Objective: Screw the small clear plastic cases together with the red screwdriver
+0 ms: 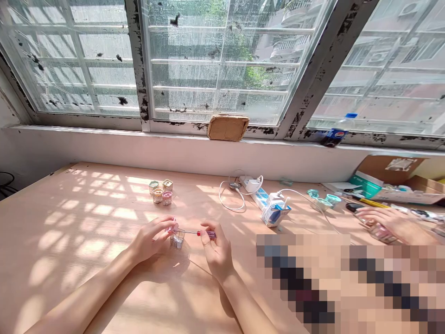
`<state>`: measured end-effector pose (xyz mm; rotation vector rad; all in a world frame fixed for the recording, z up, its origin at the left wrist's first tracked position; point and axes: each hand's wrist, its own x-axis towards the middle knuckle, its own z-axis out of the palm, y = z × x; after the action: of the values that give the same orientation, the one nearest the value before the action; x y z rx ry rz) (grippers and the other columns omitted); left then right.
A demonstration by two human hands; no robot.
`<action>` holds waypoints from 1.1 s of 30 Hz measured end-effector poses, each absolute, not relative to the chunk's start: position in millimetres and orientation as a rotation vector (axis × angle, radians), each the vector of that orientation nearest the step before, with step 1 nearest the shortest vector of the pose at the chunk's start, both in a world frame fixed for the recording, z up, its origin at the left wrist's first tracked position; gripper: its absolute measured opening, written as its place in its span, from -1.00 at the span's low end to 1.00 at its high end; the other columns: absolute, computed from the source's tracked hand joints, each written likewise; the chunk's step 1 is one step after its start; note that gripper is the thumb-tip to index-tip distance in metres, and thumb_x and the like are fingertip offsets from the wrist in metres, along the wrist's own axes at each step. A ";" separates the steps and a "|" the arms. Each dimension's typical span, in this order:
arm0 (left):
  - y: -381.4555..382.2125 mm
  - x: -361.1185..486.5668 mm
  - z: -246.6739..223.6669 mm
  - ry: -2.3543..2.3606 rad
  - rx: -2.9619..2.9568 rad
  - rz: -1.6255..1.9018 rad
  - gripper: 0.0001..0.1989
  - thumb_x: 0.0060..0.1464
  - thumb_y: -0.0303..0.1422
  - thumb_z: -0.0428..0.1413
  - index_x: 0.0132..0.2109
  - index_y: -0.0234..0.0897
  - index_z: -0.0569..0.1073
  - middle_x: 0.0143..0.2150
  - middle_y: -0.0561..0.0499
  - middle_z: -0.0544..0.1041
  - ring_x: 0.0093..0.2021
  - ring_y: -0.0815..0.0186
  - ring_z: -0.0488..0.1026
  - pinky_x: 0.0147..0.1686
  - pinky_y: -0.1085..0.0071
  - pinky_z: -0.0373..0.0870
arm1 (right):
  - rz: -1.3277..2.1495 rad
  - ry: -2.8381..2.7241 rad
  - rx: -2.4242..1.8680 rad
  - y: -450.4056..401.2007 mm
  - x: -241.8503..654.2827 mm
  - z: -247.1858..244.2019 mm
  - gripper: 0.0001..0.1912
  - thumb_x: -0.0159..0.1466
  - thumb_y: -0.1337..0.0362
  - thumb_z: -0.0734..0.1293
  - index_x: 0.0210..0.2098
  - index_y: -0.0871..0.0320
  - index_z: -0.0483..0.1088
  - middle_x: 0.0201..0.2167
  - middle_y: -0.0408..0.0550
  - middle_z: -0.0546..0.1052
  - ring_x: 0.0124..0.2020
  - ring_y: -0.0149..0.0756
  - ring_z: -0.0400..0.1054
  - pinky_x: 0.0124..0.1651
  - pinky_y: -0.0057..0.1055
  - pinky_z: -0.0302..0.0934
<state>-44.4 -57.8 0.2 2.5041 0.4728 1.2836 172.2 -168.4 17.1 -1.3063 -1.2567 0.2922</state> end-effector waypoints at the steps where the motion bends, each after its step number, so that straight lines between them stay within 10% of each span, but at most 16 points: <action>1: -57.5 -44.4 -0.4 0.470 2.503 1.285 -0.67 0.31 -0.46 0.09 0.16 -0.12 0.47 0.14 -0.14 0.58 0.12 0.16 0.58 0.04 0.24 0.63 | 0.292 -1.253 -1.322 -168.4 171.9 18.7 -0.74 0.39 0.03 0.27 -0.16 0.08 0.41 -0.50 -0.15 0.46 -0.56 -0.35 0.31 -0.49 -0.44 0.22; 33: -58.4 -43.7 2.0 0.475 2.509 1.309 -0.69 0.32 -0.47 0.08 0.15 -0.13 0.47 0.13 -0.12 0.59 0.12 0.18 0.58 0.02 0.29 0.62 | 0.255 -1.236 -1.286 -166.8 171.7 12.3 -0.80 0.38 0.09 0.27 -0.19 0.08 0.40 -0.44 -0.14 0.50 -0.57 -0.39 0.32 -0.48 -0.45 0.25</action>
<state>-43.7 -58.4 2.0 2.5093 0.4752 1.3087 171.7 -166.8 12.3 -1.2856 -1.2362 0.2554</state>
